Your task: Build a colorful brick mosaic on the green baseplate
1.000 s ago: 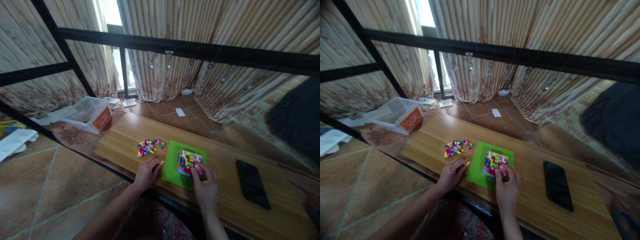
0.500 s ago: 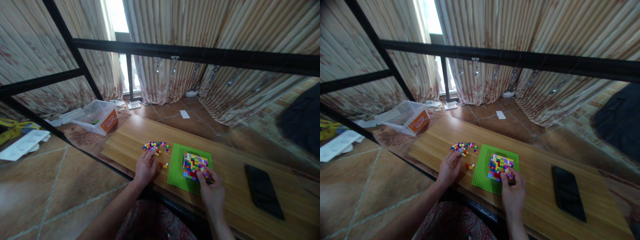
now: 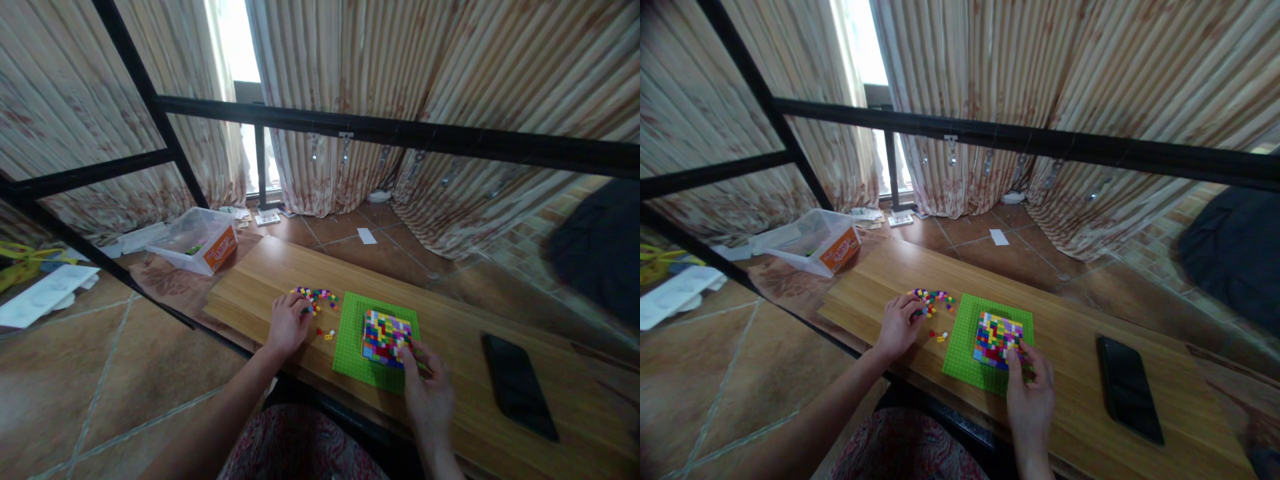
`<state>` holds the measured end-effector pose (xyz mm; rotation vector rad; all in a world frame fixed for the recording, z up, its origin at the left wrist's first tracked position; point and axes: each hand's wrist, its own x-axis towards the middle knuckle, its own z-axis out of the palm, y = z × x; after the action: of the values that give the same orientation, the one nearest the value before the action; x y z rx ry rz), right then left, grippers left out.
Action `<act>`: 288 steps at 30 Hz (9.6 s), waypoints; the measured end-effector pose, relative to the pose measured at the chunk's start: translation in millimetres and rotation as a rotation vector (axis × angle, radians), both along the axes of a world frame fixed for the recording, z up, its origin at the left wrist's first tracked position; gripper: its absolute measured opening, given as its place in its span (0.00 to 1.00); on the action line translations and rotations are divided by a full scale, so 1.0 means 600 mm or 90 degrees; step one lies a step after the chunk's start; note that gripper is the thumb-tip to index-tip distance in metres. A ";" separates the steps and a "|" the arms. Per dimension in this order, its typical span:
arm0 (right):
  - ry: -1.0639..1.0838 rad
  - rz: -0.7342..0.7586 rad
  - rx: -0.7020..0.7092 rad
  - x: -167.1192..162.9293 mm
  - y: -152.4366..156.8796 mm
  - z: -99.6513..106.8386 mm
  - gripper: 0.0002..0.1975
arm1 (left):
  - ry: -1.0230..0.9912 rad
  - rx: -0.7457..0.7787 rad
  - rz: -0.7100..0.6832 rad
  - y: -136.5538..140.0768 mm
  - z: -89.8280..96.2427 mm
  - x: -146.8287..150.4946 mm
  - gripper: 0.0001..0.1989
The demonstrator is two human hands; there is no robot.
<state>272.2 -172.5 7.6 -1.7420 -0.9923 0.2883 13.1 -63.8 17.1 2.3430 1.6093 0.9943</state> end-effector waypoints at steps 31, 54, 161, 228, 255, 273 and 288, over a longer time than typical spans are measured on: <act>-0.174 0.248 0.048 -0.163 0.049 0.057 0.12 | -0.076 -0.021 0.052 -0.010 -0.013 -0.034 0.04; 0.413 0.319 -0.084 -0.209 0.075 0.079 0.13 | -0.613 -0.384 -0.146 -0.082 0.053 0.011 0.12; -0.339 0.410 -0.021 -0.223 0.101 -0.003 0.16 | -0.193 -0.172 0.083 -0.036 0.009 -0.062 0.10; -0.276 0.370 0.013 -0.194 0.088 0.004 0.12 | 0.068 -0.208 0.110 0.001 0.034 0.024 0.05; 0.455 0.370 -0.129 -0.207 0.108 0.058 0.15 | -0.367 -0.357 -0.175 -0.038 0.065 -0.017 0.07; 0.631 0.408 -0.244 -0.215 0.051 0.061 0.18 | -0.740 -0.661 -0.098 -0.107 0.048 -0.028 0.15; -0.284 0.434 -0.082 -0.213 0.080 0.004 0.16 | -0.163 -0.193 -0.065 -0.068 0.005 -0.033 0.08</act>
<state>144.3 -124.2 10.2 -1.5592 -1.9276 0.4060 -6.6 -104.9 19.9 1.9881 1.4160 0.9121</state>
